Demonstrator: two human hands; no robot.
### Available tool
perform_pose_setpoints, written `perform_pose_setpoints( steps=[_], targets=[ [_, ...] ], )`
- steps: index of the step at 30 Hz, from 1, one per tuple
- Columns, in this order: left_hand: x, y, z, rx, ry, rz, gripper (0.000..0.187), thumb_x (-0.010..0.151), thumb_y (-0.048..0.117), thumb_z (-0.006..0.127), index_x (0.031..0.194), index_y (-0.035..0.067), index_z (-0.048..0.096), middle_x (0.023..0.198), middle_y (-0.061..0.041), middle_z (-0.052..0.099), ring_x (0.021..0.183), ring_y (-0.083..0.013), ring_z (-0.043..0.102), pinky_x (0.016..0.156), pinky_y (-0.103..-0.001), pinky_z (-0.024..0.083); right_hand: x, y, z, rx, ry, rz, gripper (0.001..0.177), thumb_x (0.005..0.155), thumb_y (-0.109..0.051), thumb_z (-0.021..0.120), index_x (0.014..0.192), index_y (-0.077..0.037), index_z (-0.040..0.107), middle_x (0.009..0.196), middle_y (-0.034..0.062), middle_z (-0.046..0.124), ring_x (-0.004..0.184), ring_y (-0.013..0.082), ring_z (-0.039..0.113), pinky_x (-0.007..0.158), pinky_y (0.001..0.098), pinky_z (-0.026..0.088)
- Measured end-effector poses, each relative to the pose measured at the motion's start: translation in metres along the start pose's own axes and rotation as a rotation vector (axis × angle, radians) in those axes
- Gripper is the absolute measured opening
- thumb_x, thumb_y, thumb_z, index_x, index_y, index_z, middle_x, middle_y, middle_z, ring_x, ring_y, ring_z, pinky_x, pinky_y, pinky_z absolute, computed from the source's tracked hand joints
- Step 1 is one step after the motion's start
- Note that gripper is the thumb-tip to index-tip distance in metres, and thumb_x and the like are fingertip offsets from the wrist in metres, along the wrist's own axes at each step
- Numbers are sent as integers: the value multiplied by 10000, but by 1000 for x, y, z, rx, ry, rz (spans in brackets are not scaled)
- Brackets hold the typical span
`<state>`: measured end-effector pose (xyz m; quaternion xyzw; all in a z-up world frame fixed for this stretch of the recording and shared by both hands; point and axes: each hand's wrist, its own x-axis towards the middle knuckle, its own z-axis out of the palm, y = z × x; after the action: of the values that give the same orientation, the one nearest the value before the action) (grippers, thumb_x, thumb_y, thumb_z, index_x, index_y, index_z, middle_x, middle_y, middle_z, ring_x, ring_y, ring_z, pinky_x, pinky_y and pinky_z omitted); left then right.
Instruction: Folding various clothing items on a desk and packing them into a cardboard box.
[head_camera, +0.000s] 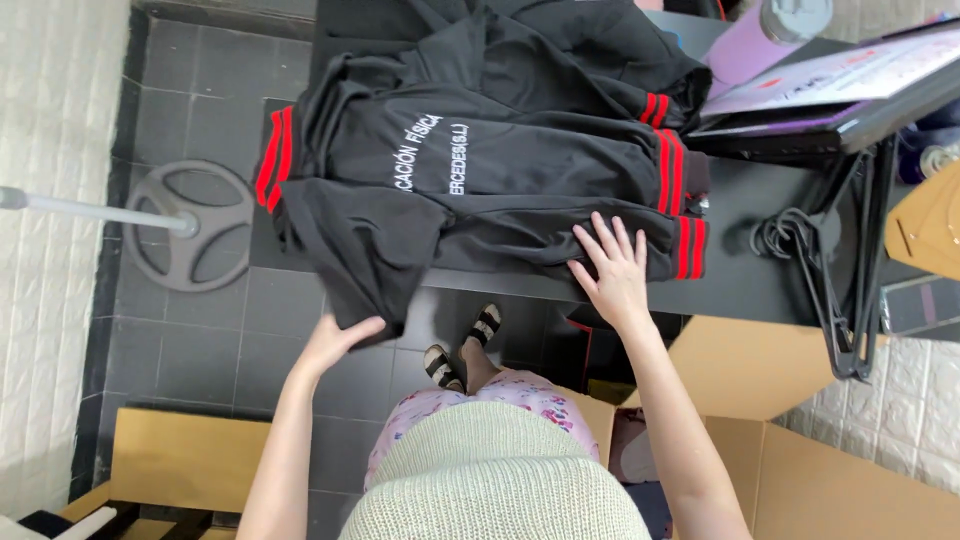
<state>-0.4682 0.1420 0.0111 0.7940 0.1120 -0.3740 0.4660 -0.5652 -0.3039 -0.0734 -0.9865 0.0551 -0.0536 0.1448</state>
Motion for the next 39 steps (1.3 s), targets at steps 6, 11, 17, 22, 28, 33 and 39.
perform_pose_setpoints(
  steps=[6, 11, 17, 22, 28, 33, 39],
  targets=[
    [-4, -4, 23, -613, -214, -25, 810, 965, 361, 711, 1562, -84, 393, 1590, -317, 413, 1475, -441, 399, 1174, -585, 366, 4, -73, -19, 364, 327, -157, 393, 824, -224, 781, 1209, -203, 702, 1244, 0, 642, 1272, 282, 590, 1181, 473, 398],
    [38, 12, 46, -896, -276, 211, 553, 1024, 241, 641, 1504, -2, 514, 1525, -245, 526, 1423, -379, 495, 1172, -572, 399, -21, -165, -33, 1090, -451, -42, 785, 614, -394, 988, 1288, -134, 679, 1252, 87, 709, 1205, 271, 661, 1047, 427, 528],
    [54, 77, 36, -951, -246, 403, 423, 1058, 216, 625, 1445, 52, 579, 1444, -169, 613, 1371, -329, 563, 1174, -562, 446, -10, -141, -73, 869, -627, 163, 660, 721, -255, 906, 1250, -63, 561, 1185, 260, 729, 1099, 462, 711, 868, 578, 586],
    [53, 120, 30, -904, -207, 459, 329, 1075, 211, 613, 1382, 96, 645, 1364, -129, 684, 1303, -303, 643, 1139, -589, 500, -7, -32, -97, 801, -355, 243, 426, 823, -98, 783, 1234, -53, 678, 1131, 235, 717, 1114, 417, 696, 974, 533, 526],
    [80, 124, 63, -1040, -288, 463, 299, 1062, 119, 616, 1354, 100, 674, 1334, -113, 708, 1271, -291, 672, 1139, -588, 522, 14, 62, -159, 780, -209, 266, 562, 693, -59, 916, 1214, -57, 704, 1073, 110, 749, 1016, 208, 620, 1011, 443, 485],
    [146, 21, 112, -1100, -267, 218, 324, 1011, 15, 621, 1330, -16, 666, 1310, -217, 697, 1204, -382, 690, 1115, -642, 482, 33, 116, -127, 1506, 139, 407, 628, 937, -42, 676, 1529, -121, 482, 1358, 111, 661, 1218, 193, 670, 1083, 361, 543],
    [161, -27, 95, -1019, -180, 132, 249, 1039, 82, 638, 1234, -61, 699, 1261, -218, 709, 1173, -354, 700, 1150, -610, 441, 26, 80, -83, 1270, 18, 873, 563, 913, -253, 867, 1394, -109, 611, 1328, 58, 674, 1181, 261, 697, 1045, 447, 564]
  ],
)
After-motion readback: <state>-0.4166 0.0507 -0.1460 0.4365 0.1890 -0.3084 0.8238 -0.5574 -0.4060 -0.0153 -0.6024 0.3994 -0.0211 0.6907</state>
